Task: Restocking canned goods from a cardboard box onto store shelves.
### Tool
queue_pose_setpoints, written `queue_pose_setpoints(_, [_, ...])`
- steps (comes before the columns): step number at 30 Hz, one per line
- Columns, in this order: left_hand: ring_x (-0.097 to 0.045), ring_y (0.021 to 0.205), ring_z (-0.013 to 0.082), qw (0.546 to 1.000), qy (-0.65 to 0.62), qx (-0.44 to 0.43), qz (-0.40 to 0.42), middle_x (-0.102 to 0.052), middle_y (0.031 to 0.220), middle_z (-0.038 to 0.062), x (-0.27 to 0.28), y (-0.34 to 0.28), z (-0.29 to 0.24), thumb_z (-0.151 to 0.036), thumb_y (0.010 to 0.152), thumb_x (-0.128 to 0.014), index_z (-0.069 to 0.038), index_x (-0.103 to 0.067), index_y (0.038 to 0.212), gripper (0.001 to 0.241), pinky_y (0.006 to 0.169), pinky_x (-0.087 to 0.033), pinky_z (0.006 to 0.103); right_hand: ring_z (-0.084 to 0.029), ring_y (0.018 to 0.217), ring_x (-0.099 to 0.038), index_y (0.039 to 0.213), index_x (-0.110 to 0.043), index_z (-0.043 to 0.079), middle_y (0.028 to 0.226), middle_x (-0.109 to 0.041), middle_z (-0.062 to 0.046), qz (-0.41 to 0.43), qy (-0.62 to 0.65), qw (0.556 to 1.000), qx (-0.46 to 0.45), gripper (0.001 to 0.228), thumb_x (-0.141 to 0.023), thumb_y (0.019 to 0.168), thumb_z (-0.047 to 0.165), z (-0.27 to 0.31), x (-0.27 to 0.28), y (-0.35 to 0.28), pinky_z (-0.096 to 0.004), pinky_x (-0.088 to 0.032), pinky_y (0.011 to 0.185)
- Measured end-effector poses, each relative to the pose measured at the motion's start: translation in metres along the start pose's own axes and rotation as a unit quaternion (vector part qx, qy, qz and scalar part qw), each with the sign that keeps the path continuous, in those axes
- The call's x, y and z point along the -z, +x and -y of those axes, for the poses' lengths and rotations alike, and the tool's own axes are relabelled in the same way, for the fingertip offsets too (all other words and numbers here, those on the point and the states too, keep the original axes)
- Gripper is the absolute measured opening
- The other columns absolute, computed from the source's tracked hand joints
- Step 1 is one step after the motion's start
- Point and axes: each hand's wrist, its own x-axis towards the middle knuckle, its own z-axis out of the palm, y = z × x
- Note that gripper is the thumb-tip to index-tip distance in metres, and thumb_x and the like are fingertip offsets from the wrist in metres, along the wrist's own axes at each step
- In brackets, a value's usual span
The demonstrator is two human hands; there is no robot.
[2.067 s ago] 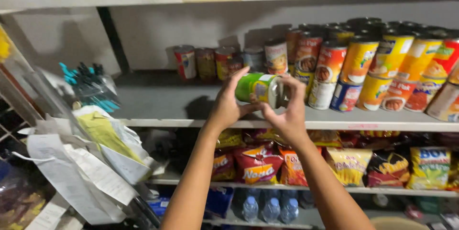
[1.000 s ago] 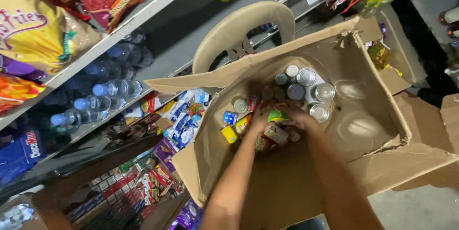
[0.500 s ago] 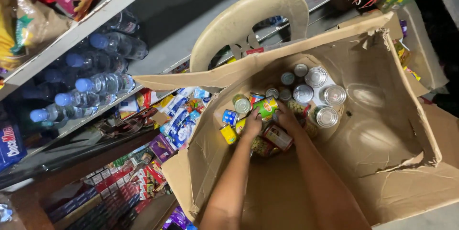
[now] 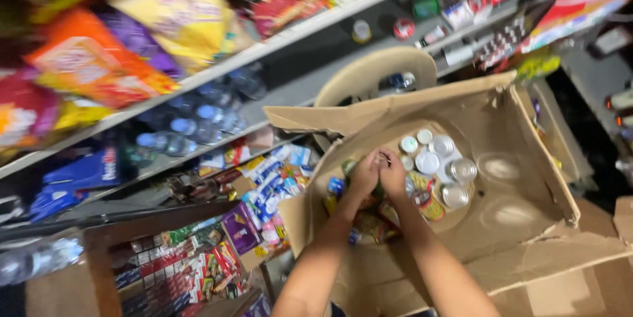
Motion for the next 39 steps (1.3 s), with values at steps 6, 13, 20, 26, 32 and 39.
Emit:
queue_pose_setpoints(6, [-0.064,0.122,0.0352,0.995,-0.095,-0.04,-0.004,-0.065,0.129,0.026,0.121,0.02,-0.126,-0.011,0.103,-0.046,-0.01,-0.053,0.148,0.045,0.101,-0.049,0.0398,-0.024,0.111,-0.067,0.131,-0.064,0.002,0.119,-0.071,-0.016,-0.072,0.083,0.981,0.159,0.037,-0.046,0.098,0.004,0.167,-0.018,-0.024,-0.034,-0.05,0.1])
queue_pose_setpoints(13, [-0.067,0.123,0.0268,0.976,-0.151,-0.145,-0.052,-0.068,0.133,0.02,0.313,0.001,-0.248,-0.011,0.105,-0.047,-0.009,-0.053,0.147,0.042,0.103,-0.049,0.0336,-0.022,0.12,-0.062,0.139,-0.056,-0.001,0.129,-0.065,-0.014,-0.049,0.226,0.93,0.285,0.038,-0.042,0.103,0.004,0.364,-0.083,-0.083,-0.033,-0.047,0.106])
queue_pose_setpoints(20, [-0.054,0.141,0.0307,0.927,-0.093,-0.336,-0.139,-0.054,0.152,0.023,0.532,-0.029,-0.315,-0.004,0.103,-0.047,0.001,-0.045,0.152,0.05,0.115,-0.042,0.0358,-0.022,0.129,-0.057,0.146,-0.049,-0.003,0.139,-0.06,-0.014,0.034,0.283,0.857,0.429,0.046,-0.039,0.101,0.0,0.565,-0.18,-0.163,-0.033,-0.042,0.113])
queue_pose_setpoints(26, [-0.053,0.142,0.0365,0.863,0.0,-0.439,-0.252,-0.054,0.151,0.025,0.705,-0.04,-0.349,0.0,0.1,-0.048,0.002,-0.048,0.149,0.049,0.117,-0.042,0.0403,-0.022,0.131,-0.056,0.147,-0.049,-0.002,0.142,-0.059,-0.015,0.064,0.271,0.801,0.53,0.05,-0.041,0.097,-0.004,0.712,-0.274,-0.209,-0.034,-0.041,0.113])
queue_pose_setpoints(32, [-0.055,0.136,0.0394,0.81,0.066,-0.42,-0.404,-0.056,0.146,0.026,0.848,-0.044,-0.349,0.001,0.099,-0.048,0.001,-0.047,0.149,0.05,0.113,-0.045,0.0416,-0.023,0.117,-0.064,0.141,-0.054,-0.001,0.129,-0.067,-0.014,0.177,0.245,0.748,0.591,0.045,-0.046,0.096,-0.005,0.84,-0.374,-0.232,-0.034,-0.05,0.103])
queue_pose_setpoints(39, [-0.063,0.126,0.0387,0.868,0.055,-0.262,-0.418,-0.065,0.136,0.021,0.996,0.012,-0.296,-0.004,0.098,-0.048,-0.006,-0.055,0.141,0.044,0.103,-0.051,0.0423,-0.041,0.107,-0.068,0.12,-0.066,0.002,0.121,-0.07,-0.025,0.103,-0.051,0.716,0.688,0.029,-0.065,0.092,0.005,0.938,-0.493,-0.188,-0.045,-0.055,0.092])
